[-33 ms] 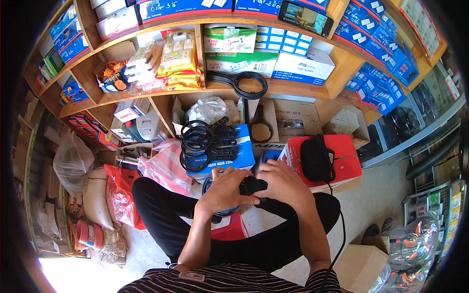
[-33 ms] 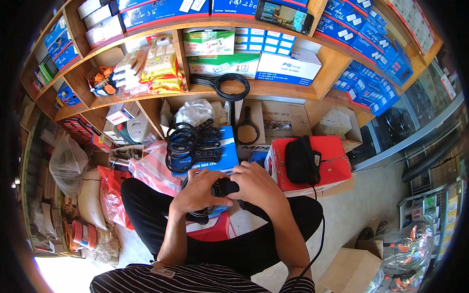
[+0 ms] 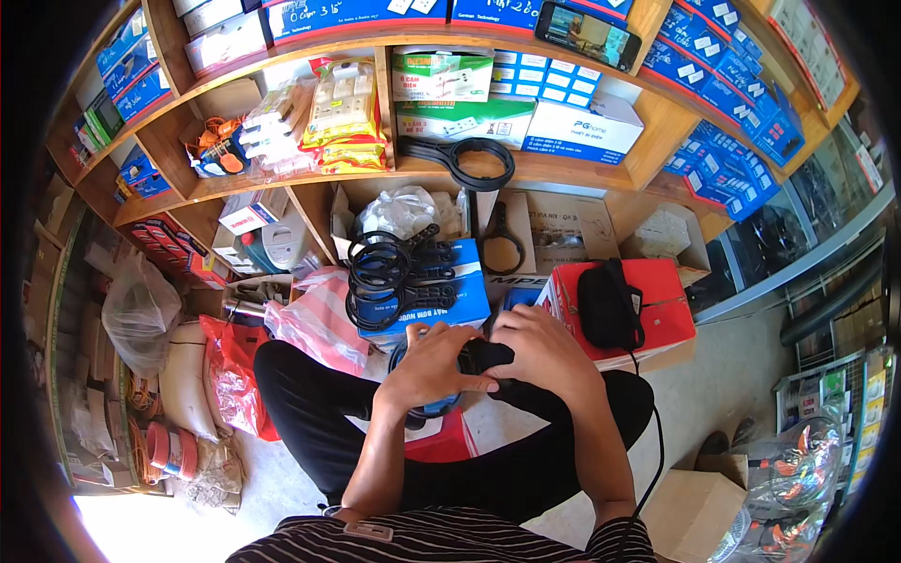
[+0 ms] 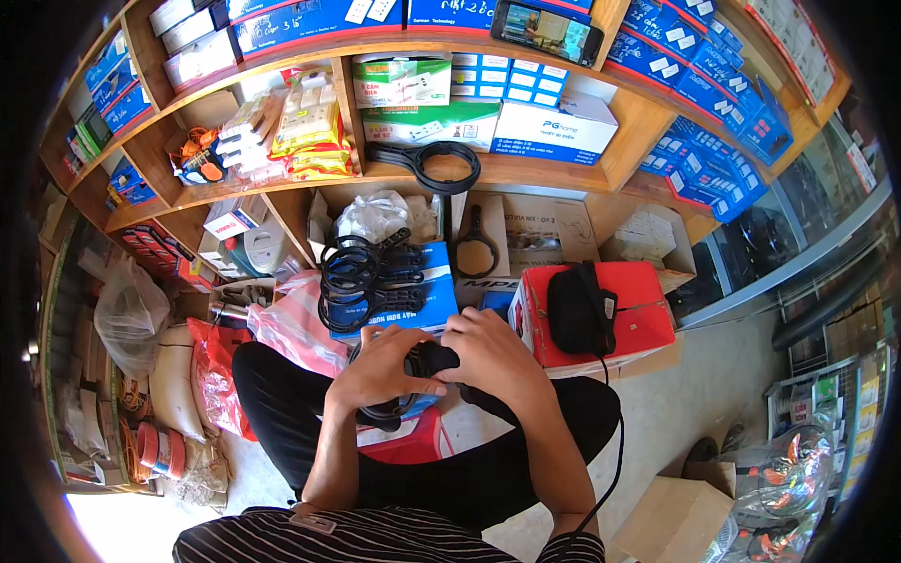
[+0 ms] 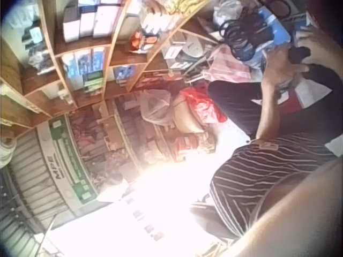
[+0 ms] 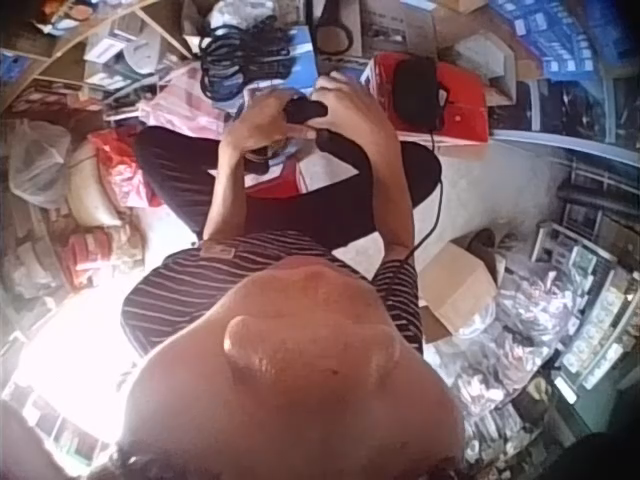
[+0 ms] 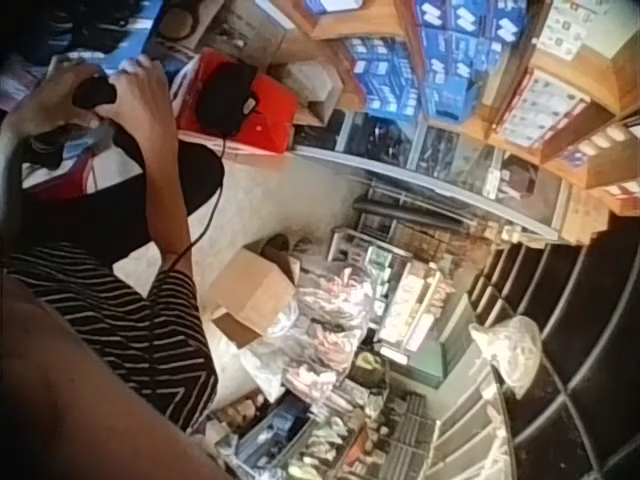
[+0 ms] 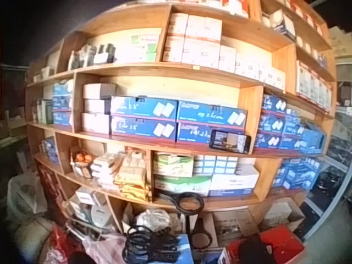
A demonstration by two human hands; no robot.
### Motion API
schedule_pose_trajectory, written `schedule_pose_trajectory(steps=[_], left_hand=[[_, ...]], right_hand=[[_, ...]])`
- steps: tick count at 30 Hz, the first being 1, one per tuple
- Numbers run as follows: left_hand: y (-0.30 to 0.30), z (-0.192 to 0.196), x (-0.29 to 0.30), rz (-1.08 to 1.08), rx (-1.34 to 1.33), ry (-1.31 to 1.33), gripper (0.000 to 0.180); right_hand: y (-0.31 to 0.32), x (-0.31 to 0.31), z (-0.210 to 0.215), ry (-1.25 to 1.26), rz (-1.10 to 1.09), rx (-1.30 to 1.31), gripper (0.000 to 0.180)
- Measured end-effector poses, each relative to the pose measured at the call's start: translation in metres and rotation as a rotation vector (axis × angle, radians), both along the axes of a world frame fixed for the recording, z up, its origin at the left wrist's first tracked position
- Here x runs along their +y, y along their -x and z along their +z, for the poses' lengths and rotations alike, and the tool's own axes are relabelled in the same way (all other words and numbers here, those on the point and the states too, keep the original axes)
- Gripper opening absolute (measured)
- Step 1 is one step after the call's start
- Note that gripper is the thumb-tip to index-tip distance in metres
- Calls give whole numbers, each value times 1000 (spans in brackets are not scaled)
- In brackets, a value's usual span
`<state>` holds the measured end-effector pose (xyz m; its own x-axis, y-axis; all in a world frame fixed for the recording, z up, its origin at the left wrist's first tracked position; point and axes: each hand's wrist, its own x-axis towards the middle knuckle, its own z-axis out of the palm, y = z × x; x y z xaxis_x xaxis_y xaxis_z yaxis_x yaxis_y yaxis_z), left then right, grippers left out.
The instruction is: Inspecting and manipulating a circular black plastic component for assembly.
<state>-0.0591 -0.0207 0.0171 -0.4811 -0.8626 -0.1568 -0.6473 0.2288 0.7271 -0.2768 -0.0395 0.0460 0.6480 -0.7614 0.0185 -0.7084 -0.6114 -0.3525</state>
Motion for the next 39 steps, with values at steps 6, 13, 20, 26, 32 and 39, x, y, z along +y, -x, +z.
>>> schedule_pose_trajectory(steps=[6,13,20,26,32,39], left_hand=[[-2,-8,-2,174,173,-49,83],[-3,-13,-8,259,493,-233,76],[-5,-13,-8,208,499,-301,79],[-6,-13,-6,176,610,-374,68],[-4,5,0,143,742,-463,48],[-3,4,6,207,1007,-565,29]], right_hand=[[-8,3,16,103,-88,-175,61],[-10,-1,22,40,-150,-339,101],[-11,-2,18,-23,-14,-353,107],[-10,-4,18,-54,50,-372,102],[-6,-3,15,-158,62,-342,111],[-12,-3,18,-235,96,-359,120]])
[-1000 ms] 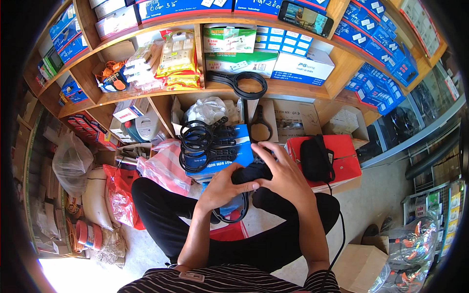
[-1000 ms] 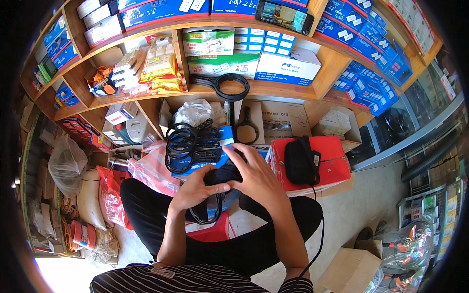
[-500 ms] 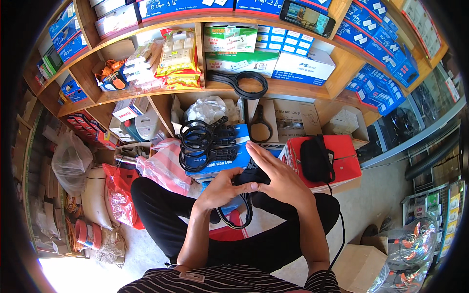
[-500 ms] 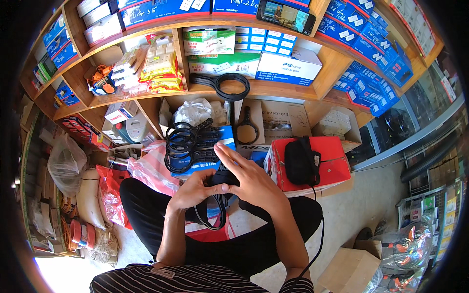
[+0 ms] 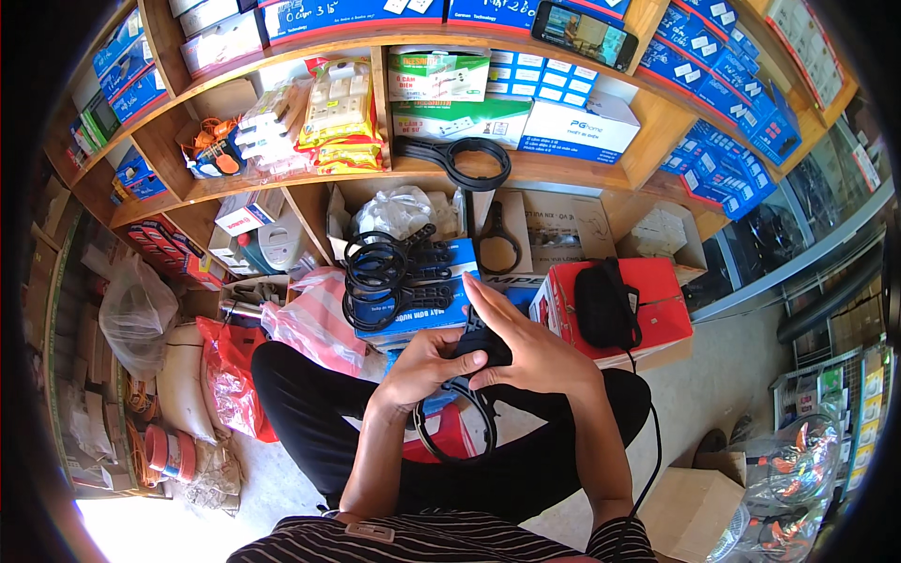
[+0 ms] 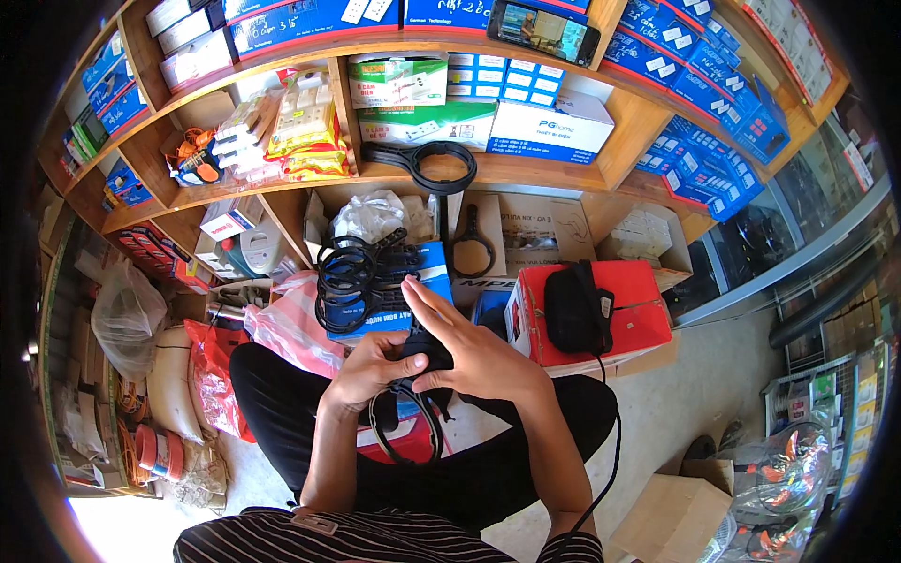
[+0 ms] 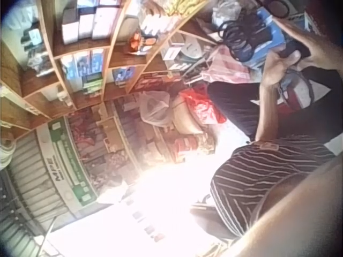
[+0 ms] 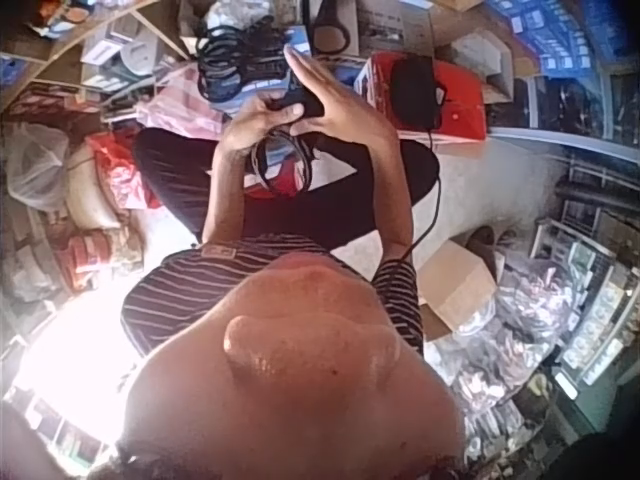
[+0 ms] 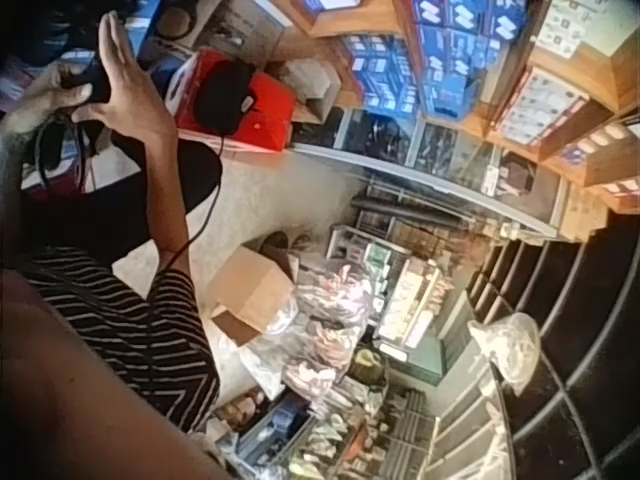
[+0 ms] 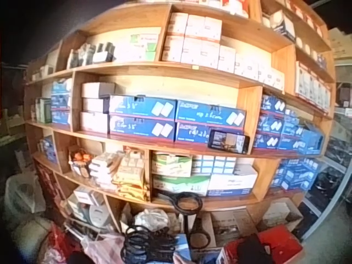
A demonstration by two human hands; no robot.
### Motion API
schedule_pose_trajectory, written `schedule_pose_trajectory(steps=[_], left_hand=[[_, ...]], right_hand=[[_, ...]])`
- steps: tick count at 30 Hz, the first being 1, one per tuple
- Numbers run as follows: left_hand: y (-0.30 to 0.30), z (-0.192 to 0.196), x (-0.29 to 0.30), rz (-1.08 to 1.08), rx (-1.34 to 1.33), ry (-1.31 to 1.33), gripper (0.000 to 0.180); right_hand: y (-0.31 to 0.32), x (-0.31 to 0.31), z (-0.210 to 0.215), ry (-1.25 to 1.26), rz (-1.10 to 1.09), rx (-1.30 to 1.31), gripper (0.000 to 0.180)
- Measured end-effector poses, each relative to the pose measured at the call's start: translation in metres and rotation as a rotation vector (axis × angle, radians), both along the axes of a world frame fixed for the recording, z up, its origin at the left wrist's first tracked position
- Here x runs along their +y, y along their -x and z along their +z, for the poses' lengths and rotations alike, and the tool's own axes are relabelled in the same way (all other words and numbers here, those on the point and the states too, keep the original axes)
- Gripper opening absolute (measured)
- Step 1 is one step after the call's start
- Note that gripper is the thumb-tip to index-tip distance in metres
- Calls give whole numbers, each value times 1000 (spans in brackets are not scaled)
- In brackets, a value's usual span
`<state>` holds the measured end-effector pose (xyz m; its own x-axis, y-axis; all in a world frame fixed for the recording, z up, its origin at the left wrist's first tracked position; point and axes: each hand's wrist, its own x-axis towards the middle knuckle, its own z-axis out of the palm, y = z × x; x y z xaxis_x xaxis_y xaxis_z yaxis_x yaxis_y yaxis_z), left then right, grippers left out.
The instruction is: Inspecting and manipulating a circular black plastic component for assembly.
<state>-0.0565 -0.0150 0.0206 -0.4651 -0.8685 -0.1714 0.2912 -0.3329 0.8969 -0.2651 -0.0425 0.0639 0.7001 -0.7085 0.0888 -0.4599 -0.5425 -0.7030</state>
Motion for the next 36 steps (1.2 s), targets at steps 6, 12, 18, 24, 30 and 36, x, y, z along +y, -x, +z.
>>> schedule_pose_trajectory(steps=[6,12,18,24,30,36], left_hand=[[7,-8,2,110,95,-30,32],[10,-12,1,139,122,-12,28],[16,-12,-10,473,183,8,29],[3,-14,-22,839,253,-146,27],[-3,-12,-16,685,312,-20,25],[-1,5,-5,516,279,59,51]], right_hand=[[-1,-3,-5,-75,37,-55,130],[-7,1,-4,-28,35,-101,130],[-6,10,7,79,-273,-222,115],[-20,18,-3,62,-393,-274,49],[-34,21,-14,-7,-475,-311,29],[-24,20,-12,-78,-405,-461,29]])
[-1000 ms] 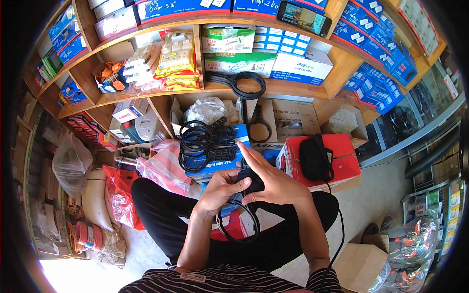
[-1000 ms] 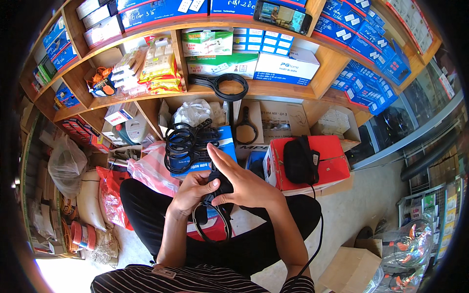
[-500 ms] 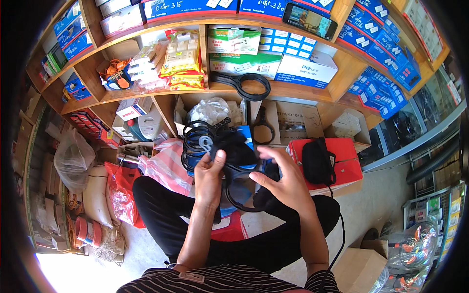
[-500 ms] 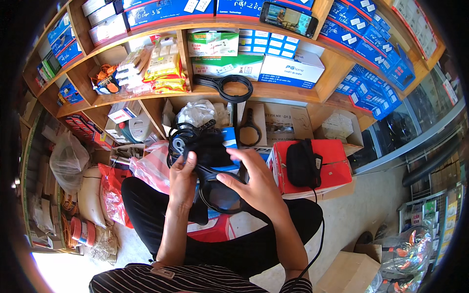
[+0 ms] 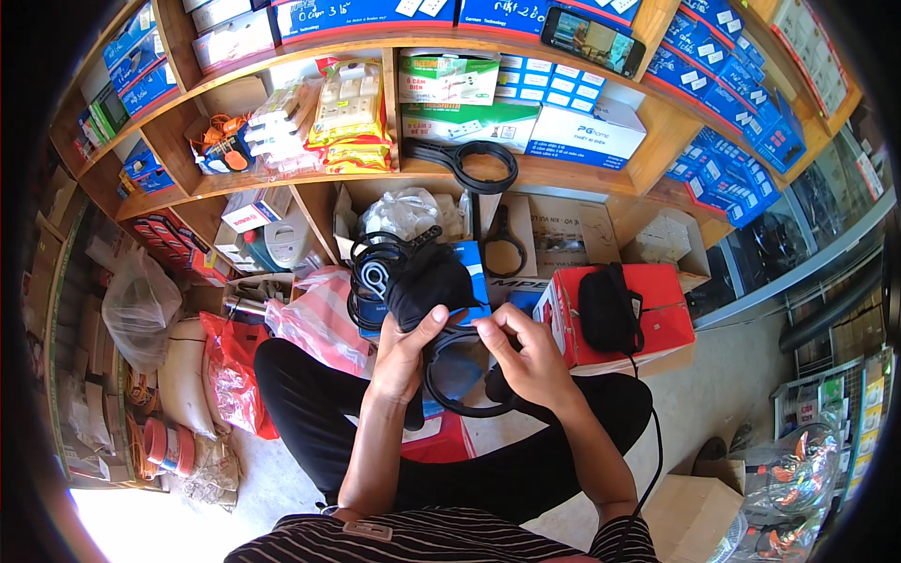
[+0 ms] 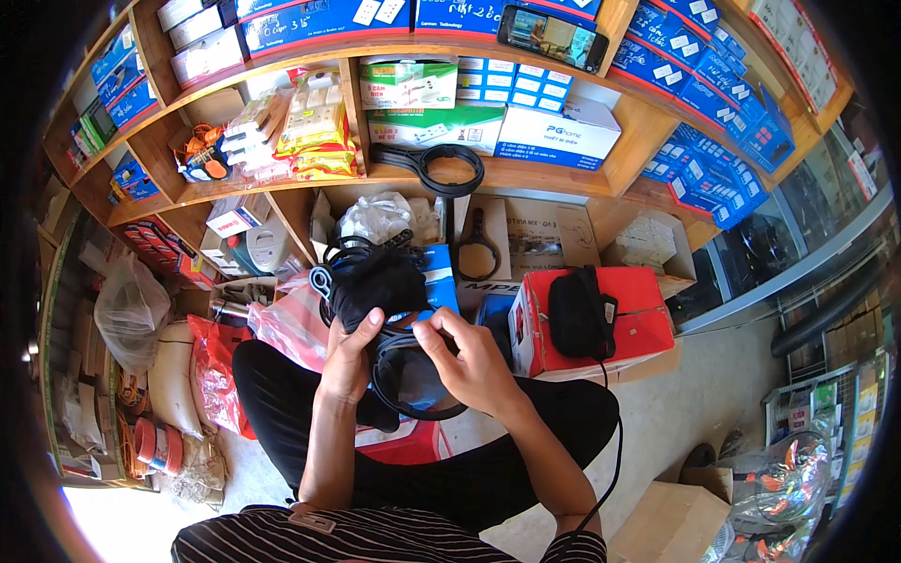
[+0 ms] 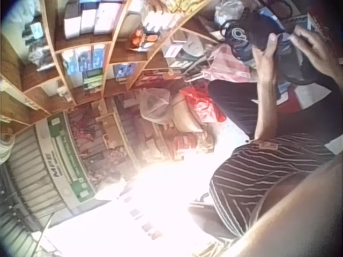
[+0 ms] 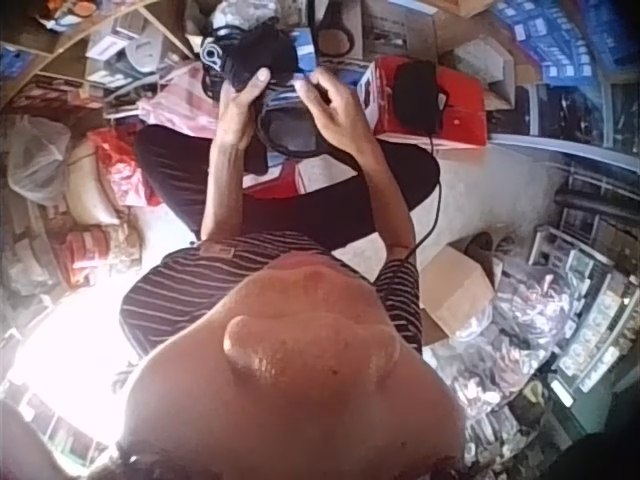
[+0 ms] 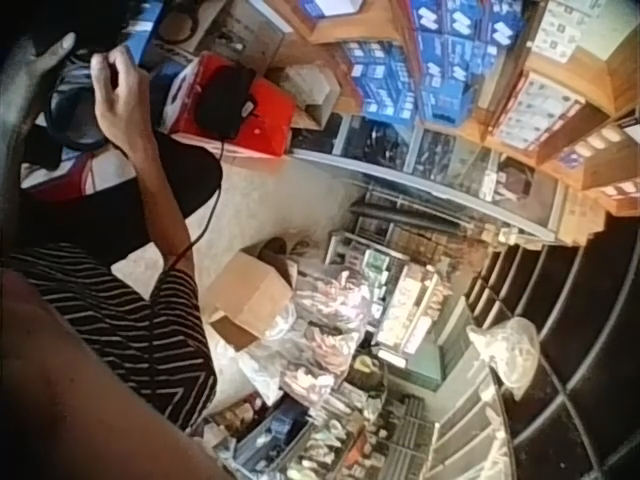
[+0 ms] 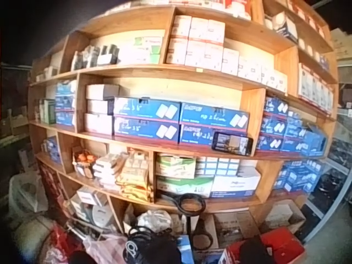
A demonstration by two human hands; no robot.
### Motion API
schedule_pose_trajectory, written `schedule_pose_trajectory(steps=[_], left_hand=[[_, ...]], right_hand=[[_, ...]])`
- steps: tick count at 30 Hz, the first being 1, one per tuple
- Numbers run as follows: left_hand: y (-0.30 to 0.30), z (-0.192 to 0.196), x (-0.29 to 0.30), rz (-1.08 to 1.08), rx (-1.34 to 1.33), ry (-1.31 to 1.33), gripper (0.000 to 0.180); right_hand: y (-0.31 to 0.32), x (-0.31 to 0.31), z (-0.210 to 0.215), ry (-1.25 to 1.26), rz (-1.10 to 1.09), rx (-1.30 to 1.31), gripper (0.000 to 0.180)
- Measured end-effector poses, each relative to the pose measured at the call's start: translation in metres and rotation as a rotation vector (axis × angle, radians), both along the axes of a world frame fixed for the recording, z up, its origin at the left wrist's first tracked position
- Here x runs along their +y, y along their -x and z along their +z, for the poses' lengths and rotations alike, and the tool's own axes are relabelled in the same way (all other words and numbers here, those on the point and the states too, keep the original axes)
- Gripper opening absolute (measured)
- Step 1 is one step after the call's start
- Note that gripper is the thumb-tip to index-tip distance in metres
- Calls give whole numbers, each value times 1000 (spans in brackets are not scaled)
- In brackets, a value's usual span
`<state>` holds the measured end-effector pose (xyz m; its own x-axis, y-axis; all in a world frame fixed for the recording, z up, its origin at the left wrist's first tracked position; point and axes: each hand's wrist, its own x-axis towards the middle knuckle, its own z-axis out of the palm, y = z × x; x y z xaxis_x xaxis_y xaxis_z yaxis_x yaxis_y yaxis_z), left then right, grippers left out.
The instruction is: Inspecting and manipulating a circular black plastic component for assembly.
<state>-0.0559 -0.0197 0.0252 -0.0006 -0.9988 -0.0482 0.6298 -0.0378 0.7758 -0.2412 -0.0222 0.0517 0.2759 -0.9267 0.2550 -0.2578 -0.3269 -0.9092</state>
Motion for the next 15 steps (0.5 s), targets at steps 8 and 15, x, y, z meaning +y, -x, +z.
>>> schedule_pose_trajectory(steps=[8,15], left_hand=[[-7,-2,4,-23,117,12,45],[-4,9,9,154,-70,105,43]], right_hand=[[-1,3,9,-101,139,30,29],[1,3,18,-130,151,57,31]])
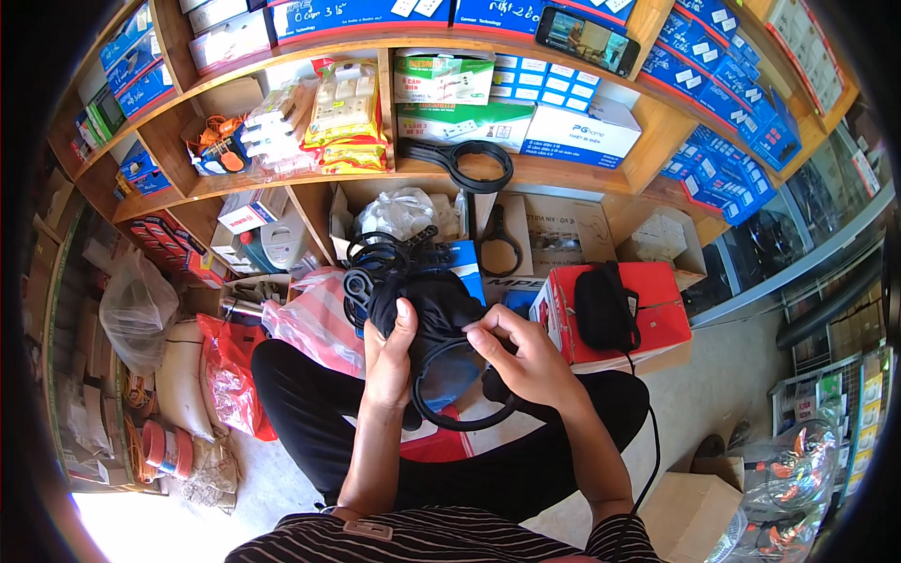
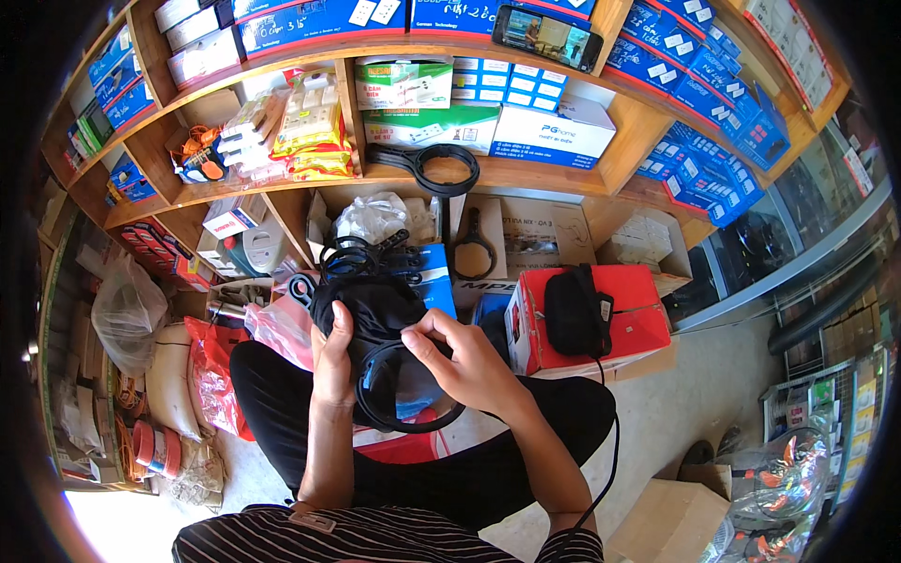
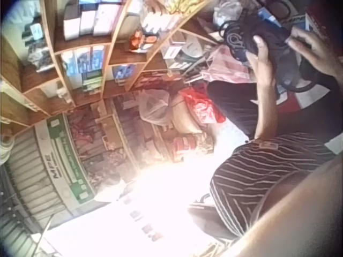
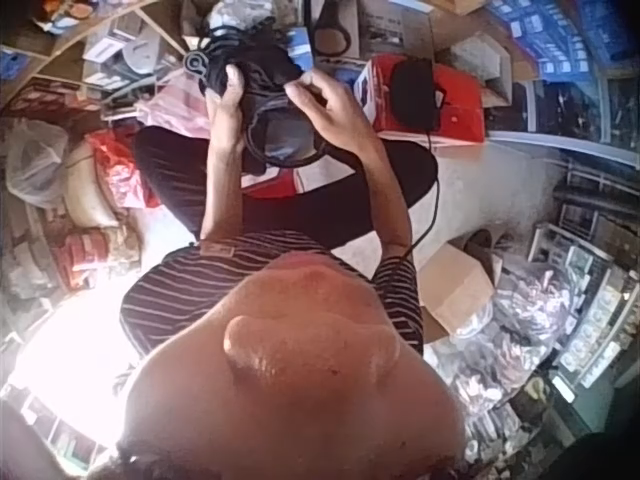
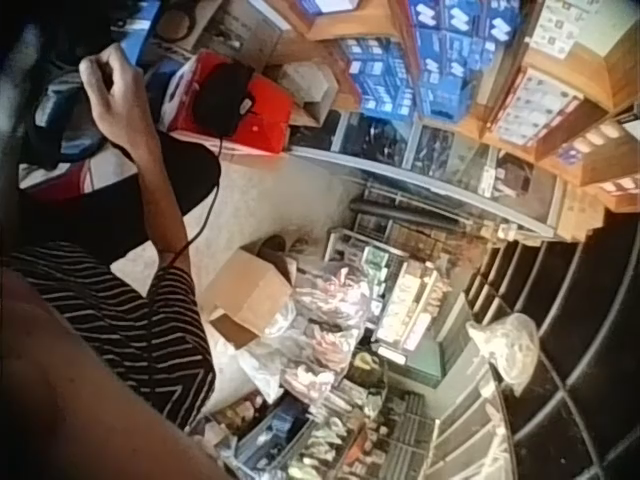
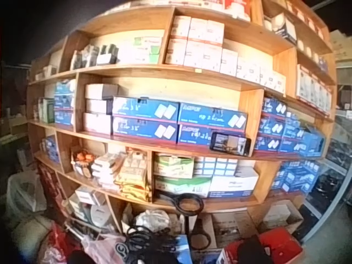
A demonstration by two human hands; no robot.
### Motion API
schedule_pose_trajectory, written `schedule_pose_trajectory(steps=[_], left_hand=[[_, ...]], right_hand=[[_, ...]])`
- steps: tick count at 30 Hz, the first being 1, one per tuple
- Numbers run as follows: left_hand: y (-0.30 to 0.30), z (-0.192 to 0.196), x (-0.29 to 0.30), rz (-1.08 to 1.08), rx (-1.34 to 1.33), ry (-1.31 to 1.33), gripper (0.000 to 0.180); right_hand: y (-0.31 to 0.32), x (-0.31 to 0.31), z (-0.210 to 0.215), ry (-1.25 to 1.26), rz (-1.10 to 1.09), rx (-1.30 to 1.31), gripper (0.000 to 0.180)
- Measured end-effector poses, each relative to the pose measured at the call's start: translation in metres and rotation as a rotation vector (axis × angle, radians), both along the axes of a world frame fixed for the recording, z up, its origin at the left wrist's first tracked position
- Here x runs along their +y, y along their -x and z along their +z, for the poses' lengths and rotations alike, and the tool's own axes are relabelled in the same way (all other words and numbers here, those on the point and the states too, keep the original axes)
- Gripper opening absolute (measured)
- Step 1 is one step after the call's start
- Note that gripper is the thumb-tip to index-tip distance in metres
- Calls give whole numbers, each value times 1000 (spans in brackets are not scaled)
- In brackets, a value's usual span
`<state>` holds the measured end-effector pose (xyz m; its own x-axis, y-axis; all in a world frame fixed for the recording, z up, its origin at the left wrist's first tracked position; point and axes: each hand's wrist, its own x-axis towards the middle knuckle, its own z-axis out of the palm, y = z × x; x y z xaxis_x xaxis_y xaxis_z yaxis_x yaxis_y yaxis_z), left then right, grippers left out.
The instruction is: Inspecting and manipulating a circular black plastic component for assembly.
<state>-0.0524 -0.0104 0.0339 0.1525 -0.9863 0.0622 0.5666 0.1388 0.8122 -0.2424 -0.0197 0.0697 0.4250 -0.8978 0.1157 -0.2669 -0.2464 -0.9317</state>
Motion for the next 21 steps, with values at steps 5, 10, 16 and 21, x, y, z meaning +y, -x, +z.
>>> schedule_pose_trajectory(steps=[5,10,16,21], left_hand=[[-7,18,2,43,30,28,43],[-8,23,0,137,179,-64,40],[-27,-9,-2,372,-108,32,37],[-18,-13,-5,464,-40,-22,34]], right_hand=[[-1,3,7,-62,29,-29,33],[-9,5,6,-36,8,-69,33],[-8,7,10,-78,43,-34,23],[-14,11,5,19,11,13,30]])
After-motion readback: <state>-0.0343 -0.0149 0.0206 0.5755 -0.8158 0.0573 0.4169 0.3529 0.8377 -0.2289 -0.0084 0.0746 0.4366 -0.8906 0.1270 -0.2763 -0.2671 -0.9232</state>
